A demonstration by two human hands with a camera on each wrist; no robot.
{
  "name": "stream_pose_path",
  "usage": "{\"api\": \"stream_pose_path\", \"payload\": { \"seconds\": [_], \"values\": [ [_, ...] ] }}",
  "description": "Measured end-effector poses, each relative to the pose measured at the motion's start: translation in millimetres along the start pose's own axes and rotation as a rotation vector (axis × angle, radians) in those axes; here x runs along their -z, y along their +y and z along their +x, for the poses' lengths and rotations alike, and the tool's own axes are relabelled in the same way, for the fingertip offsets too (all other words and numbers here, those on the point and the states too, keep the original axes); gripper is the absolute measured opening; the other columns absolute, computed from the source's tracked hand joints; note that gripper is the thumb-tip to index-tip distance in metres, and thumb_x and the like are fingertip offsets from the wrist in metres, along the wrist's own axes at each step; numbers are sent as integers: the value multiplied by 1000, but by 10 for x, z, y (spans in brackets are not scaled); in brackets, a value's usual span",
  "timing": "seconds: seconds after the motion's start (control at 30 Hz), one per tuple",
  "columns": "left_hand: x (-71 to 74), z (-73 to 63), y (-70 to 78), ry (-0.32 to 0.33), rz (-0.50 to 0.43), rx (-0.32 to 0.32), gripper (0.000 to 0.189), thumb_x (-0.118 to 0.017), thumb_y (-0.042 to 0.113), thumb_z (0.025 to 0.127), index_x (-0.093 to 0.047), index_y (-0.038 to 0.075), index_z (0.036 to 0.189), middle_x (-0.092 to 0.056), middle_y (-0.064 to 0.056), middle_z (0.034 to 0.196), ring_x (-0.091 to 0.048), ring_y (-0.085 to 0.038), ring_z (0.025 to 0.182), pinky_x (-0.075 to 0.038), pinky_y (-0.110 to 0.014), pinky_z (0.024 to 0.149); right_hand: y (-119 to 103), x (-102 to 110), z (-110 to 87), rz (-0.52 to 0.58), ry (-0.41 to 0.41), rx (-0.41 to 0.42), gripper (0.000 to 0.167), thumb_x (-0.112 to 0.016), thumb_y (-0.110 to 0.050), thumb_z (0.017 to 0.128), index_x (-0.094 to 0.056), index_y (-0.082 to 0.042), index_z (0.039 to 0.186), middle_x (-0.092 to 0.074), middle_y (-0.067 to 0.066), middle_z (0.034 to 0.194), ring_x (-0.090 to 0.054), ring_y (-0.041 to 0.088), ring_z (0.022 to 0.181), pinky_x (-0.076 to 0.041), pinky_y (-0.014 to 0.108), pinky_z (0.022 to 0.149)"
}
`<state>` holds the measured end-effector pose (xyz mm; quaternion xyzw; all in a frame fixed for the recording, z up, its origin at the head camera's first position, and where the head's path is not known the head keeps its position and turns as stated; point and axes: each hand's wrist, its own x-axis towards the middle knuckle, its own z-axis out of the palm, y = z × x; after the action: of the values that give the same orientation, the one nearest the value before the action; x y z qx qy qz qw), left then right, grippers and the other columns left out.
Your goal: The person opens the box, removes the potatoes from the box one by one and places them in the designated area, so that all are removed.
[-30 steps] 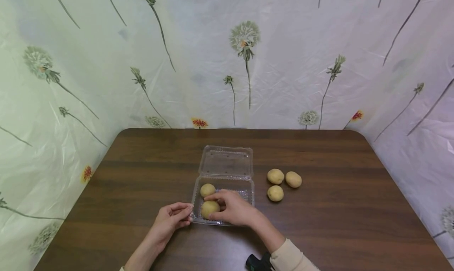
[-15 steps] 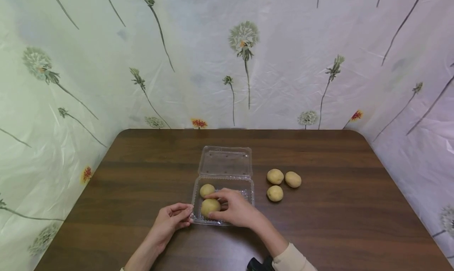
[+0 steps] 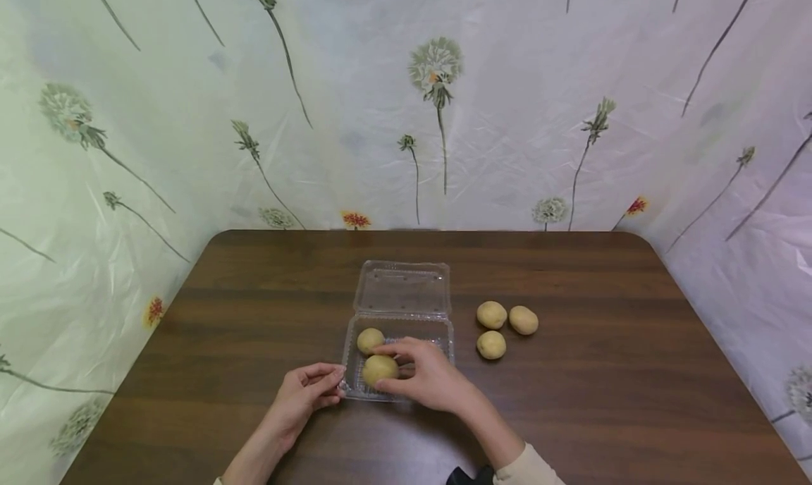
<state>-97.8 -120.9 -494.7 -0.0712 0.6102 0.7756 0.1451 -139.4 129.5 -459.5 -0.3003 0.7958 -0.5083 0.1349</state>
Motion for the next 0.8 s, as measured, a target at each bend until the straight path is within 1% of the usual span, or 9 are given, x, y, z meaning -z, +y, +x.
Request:
{"api": "stream_pose_path", "payload": {
  "seconds": [0.2, 0.33, 0.43, 0.53, 0.67, 0.8],
  "values": [
    [-6, -3, -3, 1, 1, -8, 40, -72, 14, 91, -61, -16, 115, -69, -8, 84, -67, -14, 73, -58, -25, 69, 5, 3, -28, 26, 14, -15, 50, -78, -30, 86, -63, -10, 129, -60, 0, 126, -61, 25, 109, -54, 29, 86],
    [-6, -5, -1, 2, 1, -11, 40, -72, 14, 91, -61, -16, 114, -69, -8, 83, -67, -14, 72, -58, -25, 69, 20, 14, -47, 34, 29, -35, 49, -78, -30, 86, -63, -12, 129, -59, 1, 127, -60, 24, 110, -54, 29, 87],
    [-6, -6, 2, 1, 2, -12, 40, -72, 15, 91, -61, -16, 114, -69, -8, 84, -67, -14, 73, -58, -25, 69, 30, 24, -62, 63, 34, -51, 48, -78, -28, 86, -63, -12, 129, -59, 2, 128, -60, 24, 110, -54, 29, 88],
    [-7, -8, 1, 1, 3, -14, 40, -72, 15, 91, -61, -16, 115, -69, -9, 85, -67, -15, 73, -58, -26, 69, 41, 34, -77, 105, 36, -58, 49, -78, -26, 86, -63, -10, 129, -58, 5, 129, -60, 26, 110, -53, 29, 89],
    [-6, -10, -5, 1, -3, -16, 39, -72, 14, 91, -61, -16, 115, -69, -9, 86, -67, -15, 73, -58, -26, 69, 25, 59, -101, 135, 47, -77, 50, -78, -24, 86, -61, -8, 131, -58, 8, 131, -61, 27, 110, -55, 30, 86],
    [-5, -8, -4, 1, -4, -17, 39, -72, 14, 91, -61, -15, 115, -69, -9, 85, -67, -15, 73, -58, -26, 69, -4, 81, -119, 163, 63, -126, 50, -77, -24, 87, -61, -7, 131, -57, 10, 134, -61, 28, 110, -55, 31, 83]
  ]
}}
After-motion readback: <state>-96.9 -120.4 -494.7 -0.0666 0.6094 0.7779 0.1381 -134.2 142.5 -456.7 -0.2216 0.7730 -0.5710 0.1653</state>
